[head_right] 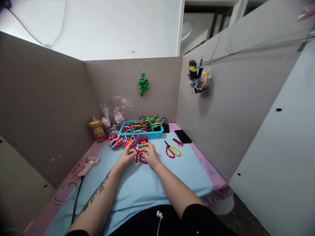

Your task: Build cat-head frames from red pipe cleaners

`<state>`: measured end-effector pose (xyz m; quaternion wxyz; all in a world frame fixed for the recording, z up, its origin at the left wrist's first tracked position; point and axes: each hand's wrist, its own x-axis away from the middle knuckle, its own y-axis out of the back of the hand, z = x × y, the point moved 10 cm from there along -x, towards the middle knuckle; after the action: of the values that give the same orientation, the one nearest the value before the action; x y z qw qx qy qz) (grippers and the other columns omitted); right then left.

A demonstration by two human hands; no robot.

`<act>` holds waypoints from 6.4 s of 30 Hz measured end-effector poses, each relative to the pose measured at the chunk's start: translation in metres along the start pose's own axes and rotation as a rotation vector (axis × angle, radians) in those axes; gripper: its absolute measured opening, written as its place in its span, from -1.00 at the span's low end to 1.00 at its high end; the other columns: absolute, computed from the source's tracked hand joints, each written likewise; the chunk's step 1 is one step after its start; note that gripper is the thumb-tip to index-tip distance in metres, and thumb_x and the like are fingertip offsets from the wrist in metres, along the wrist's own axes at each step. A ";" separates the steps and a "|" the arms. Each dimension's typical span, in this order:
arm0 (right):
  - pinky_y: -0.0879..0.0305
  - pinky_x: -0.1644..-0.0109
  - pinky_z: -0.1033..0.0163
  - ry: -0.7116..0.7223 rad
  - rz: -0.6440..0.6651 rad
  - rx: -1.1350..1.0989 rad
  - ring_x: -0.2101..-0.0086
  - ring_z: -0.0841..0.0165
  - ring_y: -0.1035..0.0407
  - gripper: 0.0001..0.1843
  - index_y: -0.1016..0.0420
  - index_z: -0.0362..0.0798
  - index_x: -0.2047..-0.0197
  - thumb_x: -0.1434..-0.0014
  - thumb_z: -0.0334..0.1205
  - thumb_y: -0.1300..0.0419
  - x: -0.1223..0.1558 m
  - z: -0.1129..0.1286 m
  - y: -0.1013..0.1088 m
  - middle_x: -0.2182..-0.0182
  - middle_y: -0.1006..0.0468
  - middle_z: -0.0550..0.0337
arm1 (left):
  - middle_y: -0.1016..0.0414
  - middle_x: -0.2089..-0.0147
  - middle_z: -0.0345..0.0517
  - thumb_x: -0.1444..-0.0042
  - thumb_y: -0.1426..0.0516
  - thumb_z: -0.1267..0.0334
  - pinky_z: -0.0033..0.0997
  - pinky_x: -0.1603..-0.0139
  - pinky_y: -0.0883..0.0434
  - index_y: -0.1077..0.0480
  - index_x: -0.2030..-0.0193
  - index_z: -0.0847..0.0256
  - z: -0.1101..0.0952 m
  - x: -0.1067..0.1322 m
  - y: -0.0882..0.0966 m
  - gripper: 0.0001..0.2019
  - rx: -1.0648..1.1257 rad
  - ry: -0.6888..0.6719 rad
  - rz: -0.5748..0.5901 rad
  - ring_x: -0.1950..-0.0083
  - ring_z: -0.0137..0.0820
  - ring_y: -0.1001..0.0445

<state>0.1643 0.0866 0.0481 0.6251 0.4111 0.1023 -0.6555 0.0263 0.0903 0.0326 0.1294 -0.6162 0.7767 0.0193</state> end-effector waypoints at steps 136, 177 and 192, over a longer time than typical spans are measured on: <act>-0.26 0.02 0.15 -0.063 0.013 -0.120 0.20 0.30 -0.32 -0.95 -0.47 -0.03 0.43 -0.01 -0.25 -0.24 0.004 -0.003 -0.014 0.29 -0.37 0.16 | -0.44 0.51 -0.32 0.16 -0.34 0.32 -0.50 0.30 -0.28 -0.04 -0.33 0.17 -0.010 0.001 0.035 -0.10 0.380 -0.047 -0.241 0.44 -0.53 -0.41; -0.24 0.10 0.12 0.150 0.046 0.110 0.25 0.27 -0.25 -0.85 -0.51 0.00 0.43 -0.11 -0.34 -0.14 0.005 0.029 -0.010 0.37 -0.36 0.14 | -0.28 0.62 -0.42 0.19 -0.35 0.22 -0.54 0.45 -0.17 -0.11 -0.29 0.26 -0.009 0.001 0.043 -0.12 0.246 -0.061 -0.326 0.56 -0.58 -0.25; -0.23 0.01 0.09 0.195 0.054 0.051 0.15 0.25 -0.27 -0.90 -0.53 -0.03 0.35 -0.06 -0.27 -0.18 0.005 0.036 -0.001 0.23 -0.39 0.08 | -0.31 0.62 -0.42 0.22 -0.36 0.24 -0.55 0.41 -0.19 -0.13 -0.28 0.26 -0.012 -0.002 0.053 -0.12 0.144 -0.100 -0.362 0.57 -0.58 -0.27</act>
<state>0.1488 0.0601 0.0674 0.6189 0.4916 0.1346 -0.5976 -0.0263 0.1023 0.0376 0.2130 -0.7331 0.6453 -0.0293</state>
